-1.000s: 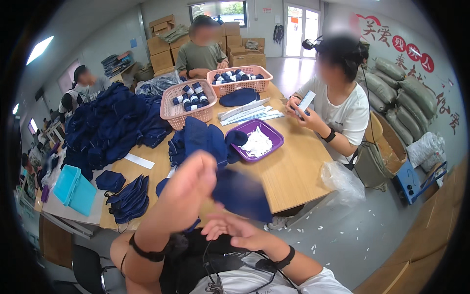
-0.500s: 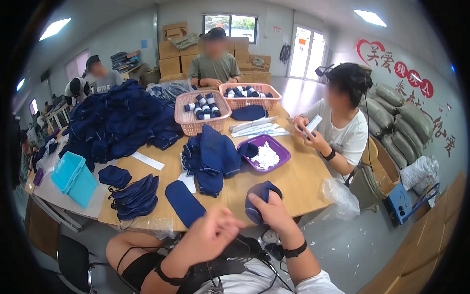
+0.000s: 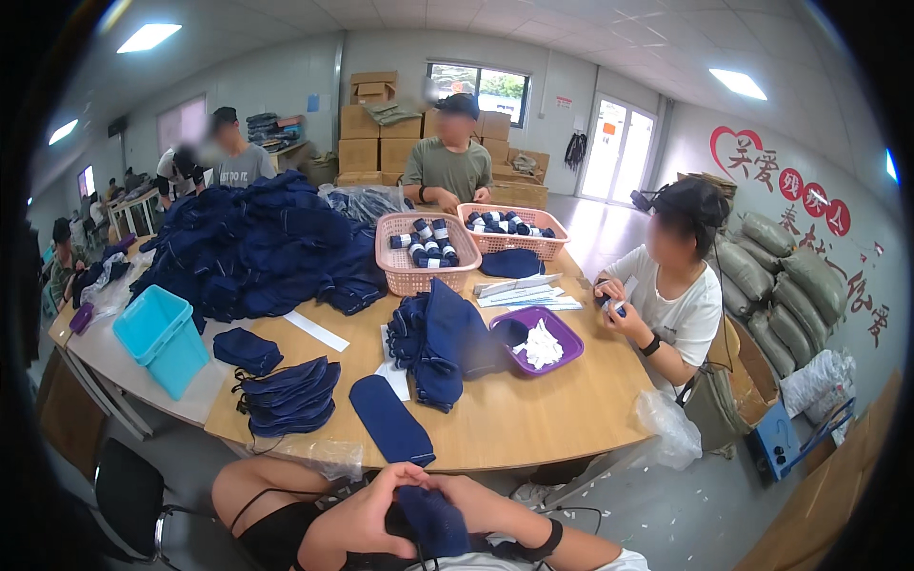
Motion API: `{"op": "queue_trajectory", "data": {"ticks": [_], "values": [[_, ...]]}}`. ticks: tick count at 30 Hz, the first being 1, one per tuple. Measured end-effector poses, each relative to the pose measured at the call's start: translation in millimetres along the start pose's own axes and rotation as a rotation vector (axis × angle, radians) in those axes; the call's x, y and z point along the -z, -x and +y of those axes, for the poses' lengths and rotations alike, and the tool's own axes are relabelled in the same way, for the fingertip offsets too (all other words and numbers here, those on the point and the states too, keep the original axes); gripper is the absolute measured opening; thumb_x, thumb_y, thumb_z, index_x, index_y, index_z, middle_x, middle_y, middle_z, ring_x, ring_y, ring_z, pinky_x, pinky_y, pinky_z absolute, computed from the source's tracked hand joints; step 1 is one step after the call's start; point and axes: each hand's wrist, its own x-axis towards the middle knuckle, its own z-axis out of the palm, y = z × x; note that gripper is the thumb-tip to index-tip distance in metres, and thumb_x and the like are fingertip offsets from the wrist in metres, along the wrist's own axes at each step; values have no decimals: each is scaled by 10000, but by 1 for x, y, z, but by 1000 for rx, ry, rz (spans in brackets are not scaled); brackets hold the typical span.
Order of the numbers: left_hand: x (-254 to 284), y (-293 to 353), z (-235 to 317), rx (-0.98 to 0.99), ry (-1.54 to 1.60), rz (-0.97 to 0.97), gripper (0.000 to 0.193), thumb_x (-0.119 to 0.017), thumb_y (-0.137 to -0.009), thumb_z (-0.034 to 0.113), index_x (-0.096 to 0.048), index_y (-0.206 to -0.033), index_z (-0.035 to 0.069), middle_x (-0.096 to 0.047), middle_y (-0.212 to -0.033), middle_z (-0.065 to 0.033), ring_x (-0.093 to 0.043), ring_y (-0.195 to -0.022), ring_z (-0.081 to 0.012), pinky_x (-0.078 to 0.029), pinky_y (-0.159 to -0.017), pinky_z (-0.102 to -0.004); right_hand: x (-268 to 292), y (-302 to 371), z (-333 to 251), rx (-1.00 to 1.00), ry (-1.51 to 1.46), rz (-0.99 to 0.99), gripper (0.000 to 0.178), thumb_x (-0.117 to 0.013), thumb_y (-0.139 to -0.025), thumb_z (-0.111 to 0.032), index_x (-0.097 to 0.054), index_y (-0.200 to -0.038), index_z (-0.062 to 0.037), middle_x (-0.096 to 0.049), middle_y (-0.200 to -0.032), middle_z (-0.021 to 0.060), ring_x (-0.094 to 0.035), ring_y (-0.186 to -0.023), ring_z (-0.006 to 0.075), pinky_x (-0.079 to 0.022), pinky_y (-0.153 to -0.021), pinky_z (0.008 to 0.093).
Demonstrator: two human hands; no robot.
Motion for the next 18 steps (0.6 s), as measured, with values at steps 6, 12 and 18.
{"op": "queue_trajectory", "data": {"ticks": [6, 12, 18], "values": [[-7, -8, 32, 11, -795, 48, 913, -984, -739, 456, -536, -1363, -37, -537, -1324, -197, -662, -1177, -369, -558, -1000, -404, 6, -28, -27, -486, 2, -7, 628, -600, -917, -131, -550, -1526, 12, -730, -1328, 198, -731, -1137, 270, -578, -962, 404], [-30, -7, 39, -238, -965, 190, 912, -1005, -697, 340, -442, -1324, -10, -463, -1406, -241, -589, -1264, -461, -554, -1012, -465, -2, -45, 0, -473, -640, 31, 414, -545, -1084, -227, -639, -1438, -35, -683, -1361, 90, -646, -1232, 141, -557, -986, 322], [-17, -1, 53, -92, -1131, 275, 676, -949, -724, 224, -588, -1265, 40, -561, -1375, -205, -642, -1194, -427, -571, -965, -494, -2, -56, 17, -612, -936, 65, 352, -528, -1118, -321, -638, -1374, -106, -744, -1226, 64, -754, -1074, 149, -635, -885, 319]]}}
